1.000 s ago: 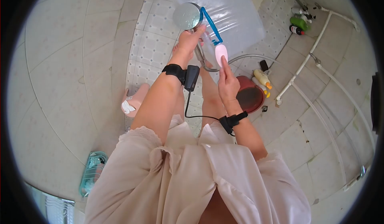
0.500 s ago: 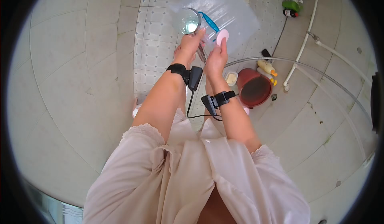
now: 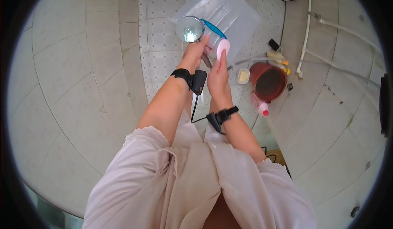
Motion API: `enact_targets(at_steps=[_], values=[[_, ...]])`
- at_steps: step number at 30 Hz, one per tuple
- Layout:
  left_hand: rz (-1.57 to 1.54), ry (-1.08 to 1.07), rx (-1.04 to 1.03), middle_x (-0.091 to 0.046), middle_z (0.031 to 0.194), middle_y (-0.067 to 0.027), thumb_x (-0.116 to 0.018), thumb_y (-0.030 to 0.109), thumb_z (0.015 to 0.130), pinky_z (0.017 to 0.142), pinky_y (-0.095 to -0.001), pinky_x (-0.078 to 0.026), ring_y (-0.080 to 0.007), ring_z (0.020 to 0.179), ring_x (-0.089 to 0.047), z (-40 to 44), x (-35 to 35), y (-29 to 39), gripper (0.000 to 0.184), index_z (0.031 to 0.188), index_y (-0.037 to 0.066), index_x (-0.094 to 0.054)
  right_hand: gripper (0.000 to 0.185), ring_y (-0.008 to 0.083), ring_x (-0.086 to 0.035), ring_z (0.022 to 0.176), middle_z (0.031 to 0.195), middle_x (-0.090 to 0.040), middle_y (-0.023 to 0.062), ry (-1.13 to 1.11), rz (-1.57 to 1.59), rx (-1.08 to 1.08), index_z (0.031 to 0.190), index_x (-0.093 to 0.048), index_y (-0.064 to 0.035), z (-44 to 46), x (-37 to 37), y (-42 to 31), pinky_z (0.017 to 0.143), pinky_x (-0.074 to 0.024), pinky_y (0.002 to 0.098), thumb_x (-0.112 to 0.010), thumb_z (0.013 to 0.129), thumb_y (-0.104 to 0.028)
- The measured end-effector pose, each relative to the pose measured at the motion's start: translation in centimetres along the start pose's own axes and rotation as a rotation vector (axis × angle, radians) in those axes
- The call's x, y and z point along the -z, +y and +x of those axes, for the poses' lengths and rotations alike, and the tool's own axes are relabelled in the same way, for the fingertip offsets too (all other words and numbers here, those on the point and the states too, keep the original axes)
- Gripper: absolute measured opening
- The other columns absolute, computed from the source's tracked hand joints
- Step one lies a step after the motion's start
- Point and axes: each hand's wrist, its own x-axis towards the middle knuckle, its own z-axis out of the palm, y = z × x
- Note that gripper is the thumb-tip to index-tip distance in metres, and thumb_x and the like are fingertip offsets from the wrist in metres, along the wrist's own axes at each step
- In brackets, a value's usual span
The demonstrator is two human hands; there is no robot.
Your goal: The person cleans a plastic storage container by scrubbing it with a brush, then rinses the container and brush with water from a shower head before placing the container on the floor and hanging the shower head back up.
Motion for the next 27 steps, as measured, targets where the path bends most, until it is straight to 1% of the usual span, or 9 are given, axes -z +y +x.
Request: enact_targets(at_steps=[2, 5, 12, 15, 18, 20, 22, 25, 27], values=[[0.014, -0.022, 0.021, -0.071, 0.101, -0.0057, -0.079, 0.033, 0.096, 0.066, -0.0279, -0.058, -0.0166, 0.081, -0.069, -0.8, 0.1, 0.0, 0.044, 0.128, 0.008, -0.064, 0.053, 0.0382, -0.07, 0.111, 0.128, -0.067, 0.033, 0.073, 0.132, -0.032, 0.16, -0.038, -0.0058, 0.3, -0.3, -0.9, 0.095, -0.051, 0.0403, -0.042, 0.109, -0.017], [0.053, -0.036, 0.02, -0.071, 0.101, -0.0066, -0.078, 0.033, 0.096, 0.067, -0.0276, -0.058, -0.0179, 0.085, -0.071, 0.5, 0.4, 0.5, 0.045, 0.13, 0.007, -0.063, 0.052, 0.036, -0.066, 0.12, 0.137, -0.063, 0.0314, 0.074, 0.218, -0.12, 0.159, -0.04, -0.0048, -1.1, -0.6, -1.4, 0.1, -0.0491, 0.0385, -0.042, 0.108, -0.015], [0.032, 0.0, -0.014, -0.071, 0.098, -0.0067, -0.079, 0.029, 0.095, 0.058, -0.0282, -0.054, -0.0171, 0.074, -0.07, 0.0, -0.3, 0.3, 0.033, 0.116, 0.005, -0.068, 0.055, 0.0414, -0.064, 0.123, 0.141, -0.059, 0.0322, 0.062, 0.153, -0.173, 0.161, -0.037, -0.009, 0.1, -1.3, -1.0, 0.101, -0.0497, 0.0419, -0.044, 0.107, -0.014], [0.023, -0.028, -0.048, -0.071, 0.098, -0.0073, -0.08, 0.028, 0.095, 0.057, -0.0281, -0.054, -0.0178, 0.076, -0.071, 0.0, -0.5, 0.5, 0.036, 0.118, 0.005, -0.068, 0.059, 0.0464, -0.067, 0.113, 0.132, -0.064, 0.0326, 0.115, -0.008, -0.092, 0.163, -0.035, -0.0133, 0.4, -1.0, -0.4, 0.094, -0.0525, 0.0483, -0.046, 0.105, -0.016], [0.061, -0.078, -0.047, -0.071, 0.101, -0.0087, -0.075, 0.027, 0.099, 0.064, -0.0307, -0.056, -0.0236, 0.086, -0.073, 0.3, -0.4, 0.3, 0.042, 0.133, 0.009, -0.057, 0.06, 0.0492, -0.07, 0.094, 0.108, -0.073, 0.0292, 0.024, -0.205, -0.151, 0.163, -0.034, -0.0156, 0.7, -0.2, 0.2, 0.08, -0.0538, 0.0544, -0.047, 0.104, -0.019], [-0.024, -0.082, -0.065, -0.07, 0.104, -0.0106, -0.074, 0.026, 0.099, 0.062, -0.0302, -0.057, -0.022, 0.086, -0.073, -0.1, -1.3, -0.4, 0.041, 0.132, 0.006, -0.058, 0.062, 0.0475, -0.07, 0.083, 0.091, -0.073, 0.0256, 0.173, -0.439, -0.058, 0.164, -0.028, -0.0167, 2.3, -1.9, 1.7, 0.073, -0.0532, 0.0559, -0.048, 0.105, -0.022], [-0.108, -0.078, -0.082, -0.07, 0.108, -0.0124, -0.074, 0.024, 0.099, 0.06, -0.0296, -0.057, -0.0205, 0.085, -0.072, -0.8, -0.7, -1.3, 0.04, 0.13, 0.004, -0.06, 0.062, 0.0471, -0.07, 0.084, 0.091, -0.073, 0.0254, 0.119, -0.333, -0.131, 0.164, -0.028, -0.0165, 2.3, -0.9, 0.3, 0.075, -0.0527, 0.0569, -0.048, 0.105, -0.021], [-0.149, -0.051, 0.001, -0.068, 0.112, -0.0164, -0.071, 0.021, 0.101, 0.074, -0.0341, -0.065, -0.0246, 0.091, -0.072, -1.1, -1.1, -2.0, 0.041, 0.135, 0.002, -0.057, 0.062, 0.0479, -0.07, 0.086, 0.09, -0.072, 0.0271, 0.093, -0.319, 0.006, 0.164, -0.027, -0.0136, 0.9, 0.6, 1.5, 0.077, -0.0521, 0.058, -0.047, 0.106, -0.02], [-0.182, -0.014, 0.009, -0.068, 0.111, -0.016, -0.071, 0.022, 0.101, 0.07, -0.0333, -0.063, -0.0243, 0.089, -0.071, -1.0, -1.1, -2.7, 0.041, 0.134, 0.003, -0.057, 0.061, 0.0478, -0.07, 0.086, 0.09, -0.073, 0.0259, 0.044, -0.302, -0.032, 0.164, -0.027, -0.013, -1.6, 0.7, 2.6, 0.076, -0.0523, 0.0577, -0.046, 0.106, -0.02]])
